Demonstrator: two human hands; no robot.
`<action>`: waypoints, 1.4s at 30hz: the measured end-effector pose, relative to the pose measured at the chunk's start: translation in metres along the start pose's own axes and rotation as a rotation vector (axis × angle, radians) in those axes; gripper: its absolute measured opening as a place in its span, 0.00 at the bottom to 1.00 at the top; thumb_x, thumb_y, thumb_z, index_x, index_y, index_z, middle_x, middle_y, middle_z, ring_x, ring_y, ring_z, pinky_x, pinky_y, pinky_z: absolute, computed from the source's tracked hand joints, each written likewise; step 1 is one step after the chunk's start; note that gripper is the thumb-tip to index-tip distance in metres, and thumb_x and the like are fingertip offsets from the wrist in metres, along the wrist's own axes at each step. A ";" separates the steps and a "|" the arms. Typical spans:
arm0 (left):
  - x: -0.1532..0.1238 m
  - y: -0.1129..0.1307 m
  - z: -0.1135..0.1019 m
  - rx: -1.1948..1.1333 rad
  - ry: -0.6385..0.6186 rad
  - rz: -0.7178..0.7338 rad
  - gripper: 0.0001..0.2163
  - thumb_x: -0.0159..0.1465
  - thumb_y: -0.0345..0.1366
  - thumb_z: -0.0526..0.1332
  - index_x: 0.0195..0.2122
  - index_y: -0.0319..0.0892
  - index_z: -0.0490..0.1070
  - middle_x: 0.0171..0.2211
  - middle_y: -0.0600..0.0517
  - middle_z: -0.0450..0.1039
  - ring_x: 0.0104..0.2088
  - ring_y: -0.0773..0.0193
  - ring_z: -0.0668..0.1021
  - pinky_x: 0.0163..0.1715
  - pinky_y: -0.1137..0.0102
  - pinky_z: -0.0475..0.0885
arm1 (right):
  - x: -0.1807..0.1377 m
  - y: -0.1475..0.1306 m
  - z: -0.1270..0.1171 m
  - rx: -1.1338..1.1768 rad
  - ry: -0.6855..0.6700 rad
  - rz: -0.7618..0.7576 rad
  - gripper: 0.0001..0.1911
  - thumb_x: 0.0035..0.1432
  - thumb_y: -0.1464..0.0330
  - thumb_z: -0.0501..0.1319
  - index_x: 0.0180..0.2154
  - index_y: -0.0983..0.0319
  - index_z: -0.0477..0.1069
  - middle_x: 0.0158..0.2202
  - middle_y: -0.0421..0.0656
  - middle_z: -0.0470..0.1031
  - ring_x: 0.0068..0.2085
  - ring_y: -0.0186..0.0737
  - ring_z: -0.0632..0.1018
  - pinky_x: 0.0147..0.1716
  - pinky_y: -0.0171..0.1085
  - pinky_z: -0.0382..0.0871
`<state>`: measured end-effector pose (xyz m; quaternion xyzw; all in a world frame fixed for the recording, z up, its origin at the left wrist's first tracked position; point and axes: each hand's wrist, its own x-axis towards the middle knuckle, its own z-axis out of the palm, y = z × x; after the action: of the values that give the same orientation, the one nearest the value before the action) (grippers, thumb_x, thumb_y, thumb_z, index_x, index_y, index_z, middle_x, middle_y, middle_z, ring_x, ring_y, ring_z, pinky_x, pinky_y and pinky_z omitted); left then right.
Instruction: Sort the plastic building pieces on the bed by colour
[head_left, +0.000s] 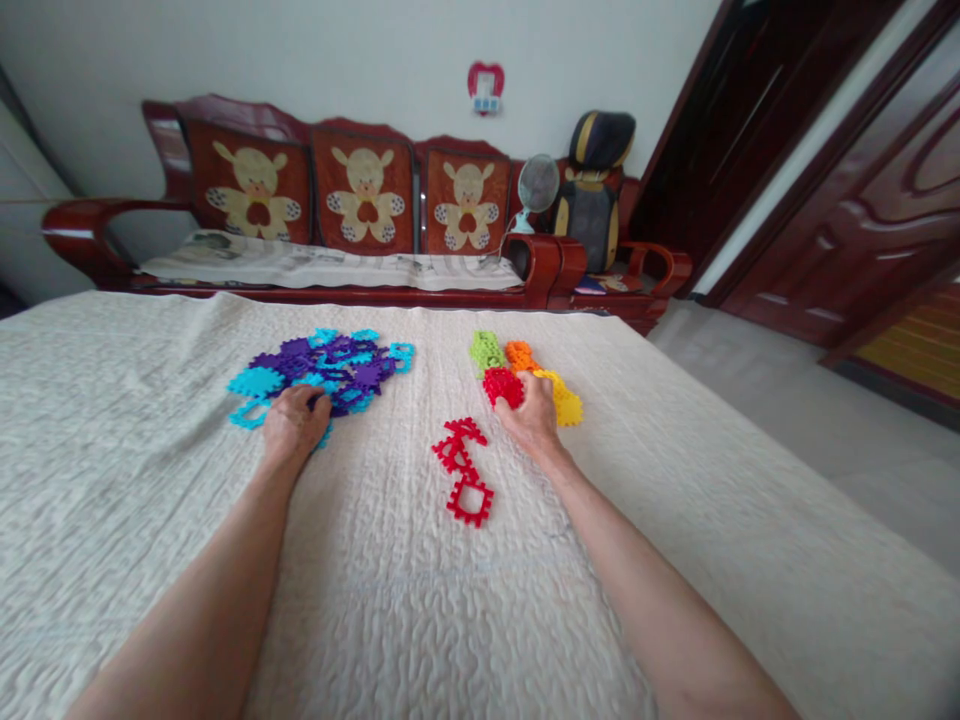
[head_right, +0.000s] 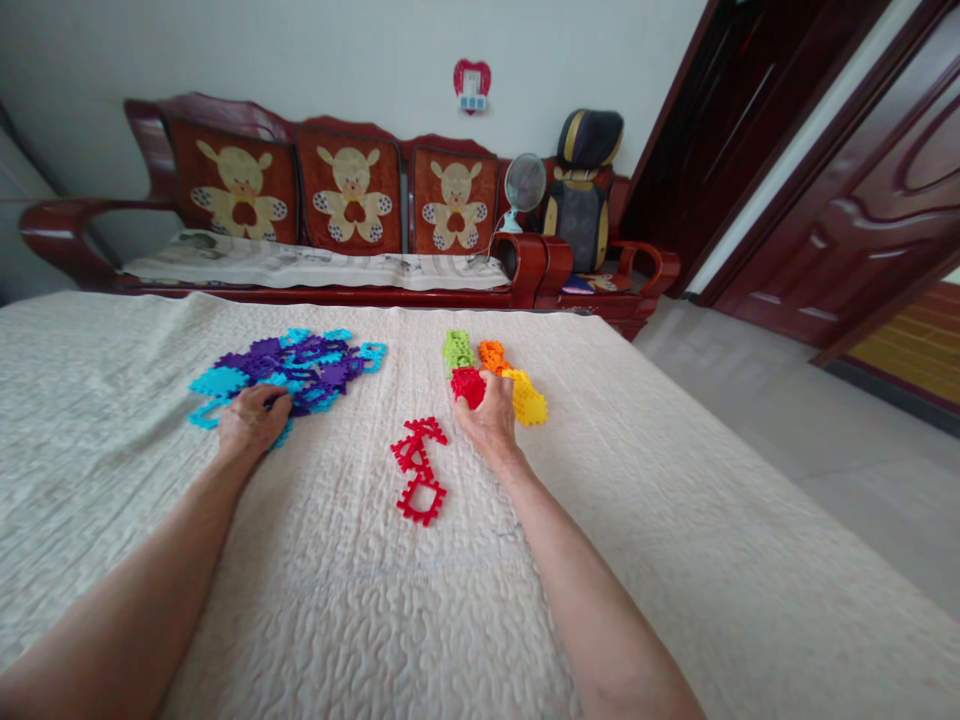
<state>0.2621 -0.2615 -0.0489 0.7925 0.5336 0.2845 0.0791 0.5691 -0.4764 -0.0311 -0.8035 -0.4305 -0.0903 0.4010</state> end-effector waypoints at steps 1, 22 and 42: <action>0.000 -0.001 0.001 0.000 0.003 0.003 0.16 0.64 0.39 0.55 0.44 0.39 0.79 0.51 0.43 0.78 0.53 0.50 0.77 0.55 0.59 0.71 | 0.000 0.000 0.003 -0.004 0.018 -0.009 0.26 0.54 0.65 0.62 0.55 0.63 0.65 0.50 0.54 0.68 0.54 0.52 0.70 0.57 0.48 0.67; 0.005 -0.013 0.013 0.000 0.085 0.046 0.16 0.63 0.41 0.54 0.41 0.42 0.80 0.48 0.44 0.80 0.51 0.50 0.78 0.53 0.59 0.73 | -0.003 0.016 0.021 -0.063 0.137 -0.124 0.26 0.51 0.64 0.64 0.52 0.62 0.65 0.47 0.53 0.68 0.51 0.55 0.71 0.53 0.54 0.69; 0.001 -0.005 0.008 -0.011 0.076 0.027 0.16 0.62 0.41 0.54 0.40 0.42 0.79 0.47 0.44 0.80 0.49 0.51 0.78 0.52 0.61 0.72 | -0.049 -0.003 -0.007 0.343 -0.266 -0.326 0.07 0.54 0.72 0.59 0.37 0.58 0.72 0.35 0.41 0.76 0.37 0.40 0.77 0.40 0.38 0.72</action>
<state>0.2623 -0.2567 -0.0569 0.7878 0.5240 0.3184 0.0592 0.5388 -0.5110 -0.0486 -0.6489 -0.6121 0.0269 0.4512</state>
